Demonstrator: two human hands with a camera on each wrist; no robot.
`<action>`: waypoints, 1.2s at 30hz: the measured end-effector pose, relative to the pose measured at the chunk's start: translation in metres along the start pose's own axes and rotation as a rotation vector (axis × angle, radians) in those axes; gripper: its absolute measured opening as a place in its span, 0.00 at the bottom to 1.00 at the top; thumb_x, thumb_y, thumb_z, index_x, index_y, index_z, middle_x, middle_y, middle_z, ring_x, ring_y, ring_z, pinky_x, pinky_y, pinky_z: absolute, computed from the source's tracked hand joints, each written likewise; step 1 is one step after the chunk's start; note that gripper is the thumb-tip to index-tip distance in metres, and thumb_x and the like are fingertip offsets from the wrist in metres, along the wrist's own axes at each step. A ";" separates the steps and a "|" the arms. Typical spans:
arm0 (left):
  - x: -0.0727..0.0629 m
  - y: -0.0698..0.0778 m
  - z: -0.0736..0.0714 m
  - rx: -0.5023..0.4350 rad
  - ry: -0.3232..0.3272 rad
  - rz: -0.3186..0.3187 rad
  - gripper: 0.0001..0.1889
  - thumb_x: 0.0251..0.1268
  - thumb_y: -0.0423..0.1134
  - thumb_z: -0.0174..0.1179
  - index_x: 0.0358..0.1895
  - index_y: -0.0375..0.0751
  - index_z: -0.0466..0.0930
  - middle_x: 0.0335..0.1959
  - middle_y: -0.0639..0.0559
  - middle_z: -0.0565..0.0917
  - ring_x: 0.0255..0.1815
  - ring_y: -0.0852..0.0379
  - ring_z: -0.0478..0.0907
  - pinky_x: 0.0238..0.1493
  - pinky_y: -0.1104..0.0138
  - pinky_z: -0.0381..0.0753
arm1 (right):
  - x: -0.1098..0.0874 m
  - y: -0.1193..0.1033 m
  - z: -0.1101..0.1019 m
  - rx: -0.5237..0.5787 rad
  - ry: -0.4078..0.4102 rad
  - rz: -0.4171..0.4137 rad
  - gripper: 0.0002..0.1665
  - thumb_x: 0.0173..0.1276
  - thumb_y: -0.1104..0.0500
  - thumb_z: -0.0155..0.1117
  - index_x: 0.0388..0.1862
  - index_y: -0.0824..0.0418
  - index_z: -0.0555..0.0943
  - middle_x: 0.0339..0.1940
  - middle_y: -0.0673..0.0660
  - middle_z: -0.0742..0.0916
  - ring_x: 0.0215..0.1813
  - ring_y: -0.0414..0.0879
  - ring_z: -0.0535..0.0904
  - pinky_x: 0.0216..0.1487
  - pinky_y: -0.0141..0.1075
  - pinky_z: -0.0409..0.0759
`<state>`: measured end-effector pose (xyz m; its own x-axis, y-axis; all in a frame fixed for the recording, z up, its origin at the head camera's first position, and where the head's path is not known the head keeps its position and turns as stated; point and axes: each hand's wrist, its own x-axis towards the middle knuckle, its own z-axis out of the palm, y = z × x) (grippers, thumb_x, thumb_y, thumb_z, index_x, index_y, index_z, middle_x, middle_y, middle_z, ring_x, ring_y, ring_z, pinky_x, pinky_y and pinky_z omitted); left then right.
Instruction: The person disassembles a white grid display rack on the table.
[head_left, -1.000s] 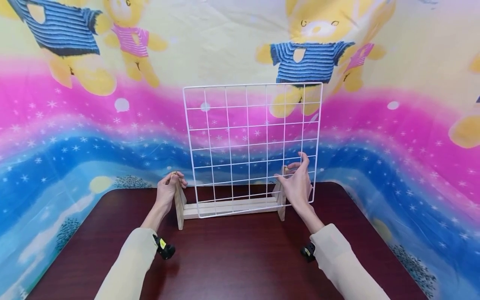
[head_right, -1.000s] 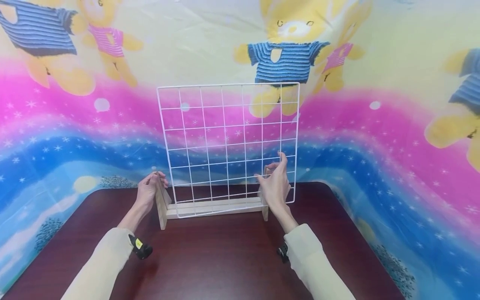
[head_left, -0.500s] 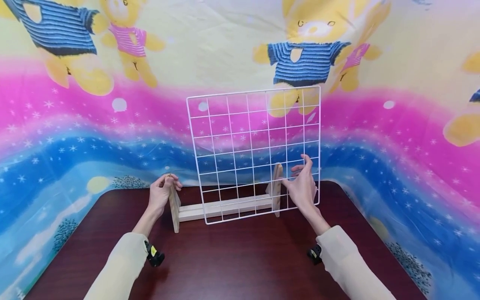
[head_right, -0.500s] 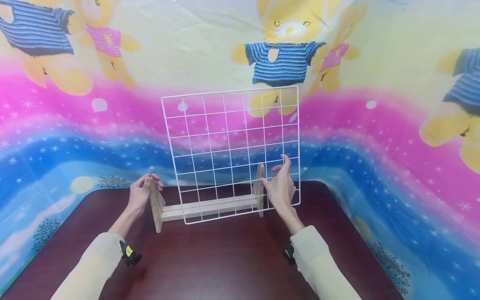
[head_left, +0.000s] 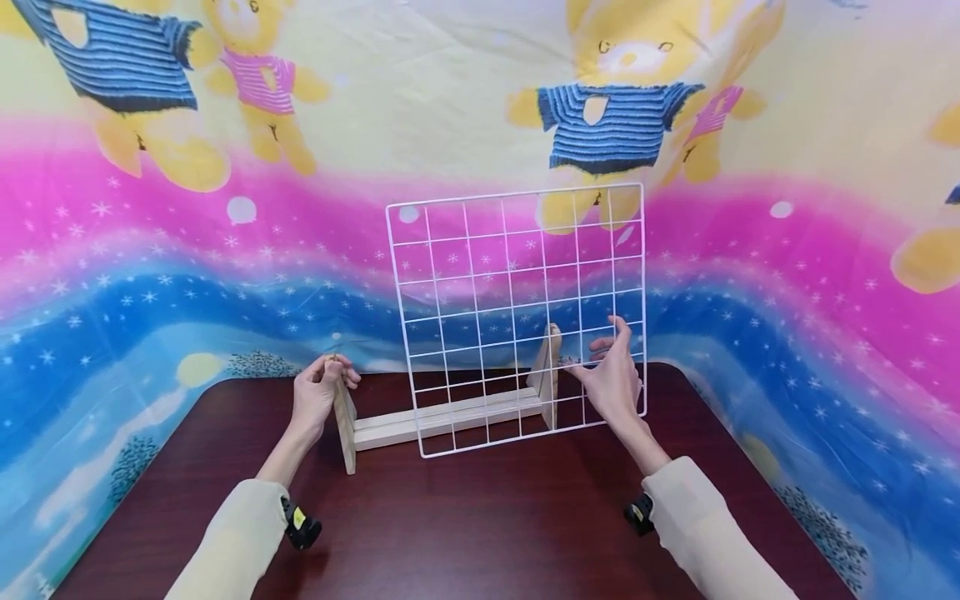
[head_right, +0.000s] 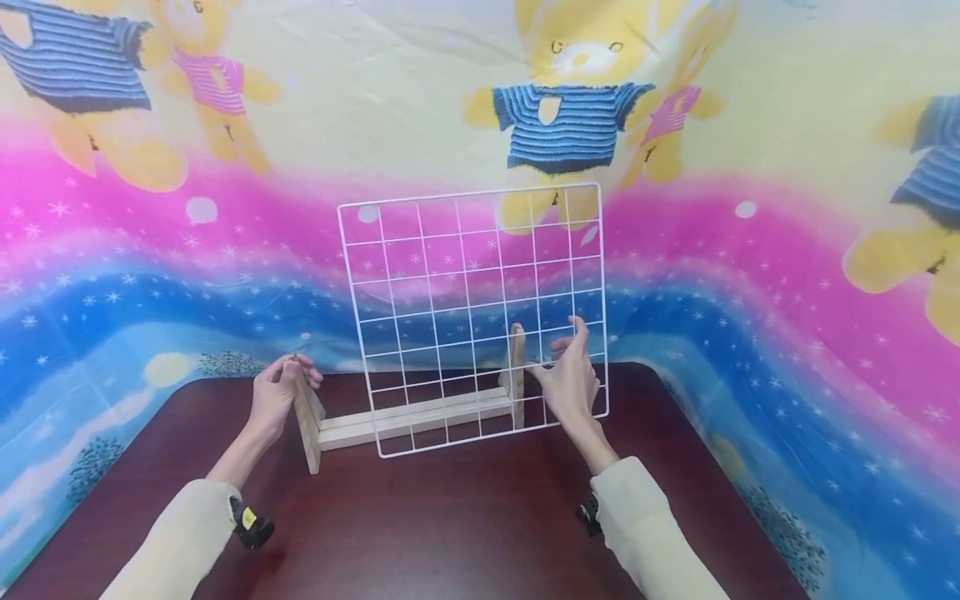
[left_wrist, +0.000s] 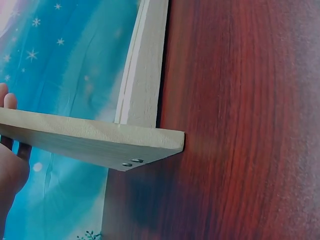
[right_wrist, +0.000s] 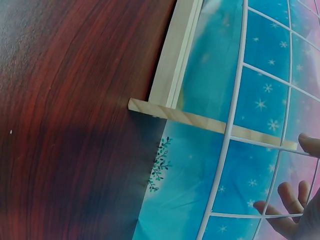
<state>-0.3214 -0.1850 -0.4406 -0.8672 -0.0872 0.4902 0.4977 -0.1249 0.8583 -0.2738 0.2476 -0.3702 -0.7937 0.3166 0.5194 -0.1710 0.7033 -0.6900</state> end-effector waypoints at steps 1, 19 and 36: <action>-0.001 0.003 0.001 0.001 -0.001 0.003 0.10 0.74 0.31 0.50 0.37 0.36 0.81 0.25 0.36 0.83 0.24 0.49 0.81 0.33 0.64 0.83 | 0.000 0.001 -0.001 -0.003 -0.001 0.001 0.60 0.47 0.57 0.82 0.73 0.51 0.54 0.44 0.54 0.83 0.44 0.52 0.82 0.33 0.52 0.75; -0.020 0.033 0.006 0.071 0.063 0.037 0.08 0.72 0.30 0.53 0.37 0.30 0.80 0.27 0.24 0.80 0.26 0.37 0.80 0.34 0.61 0.83 | 0.007 0.023 -0.016 -0.027 -0.083 0.008 0.61 0.47 0.60 0.81 0.73 0.54 0.52 0.45 0.58 0.82 0.45 0.54 0.82 0.35 0.49 0.75; -0.032 0.041 0.002 0.132 0.112 0.028 0.08 0.71 0.29 0.54 0.37 0.25 0.79 0.26 0.26 0.81 0.24 0.43 0.82 0.34 0.64 0.82 | 0.010 0.039 -0.034 -0.047 -0.173 -0.042 0.61 0.49 0.63 0.80 0.74 0.58 0.50 0.46 0.62 0.82 0.47 0.58 0.81 0.31 0.44 0.74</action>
<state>-0.2731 -0.1856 -0.4205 -0.8427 -0.1992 0.5003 0.5089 0.0090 0.8608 -0.2685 0.2998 -0.3743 -0.8759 0.1752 0.4496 -0.1815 0.7437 -0.6434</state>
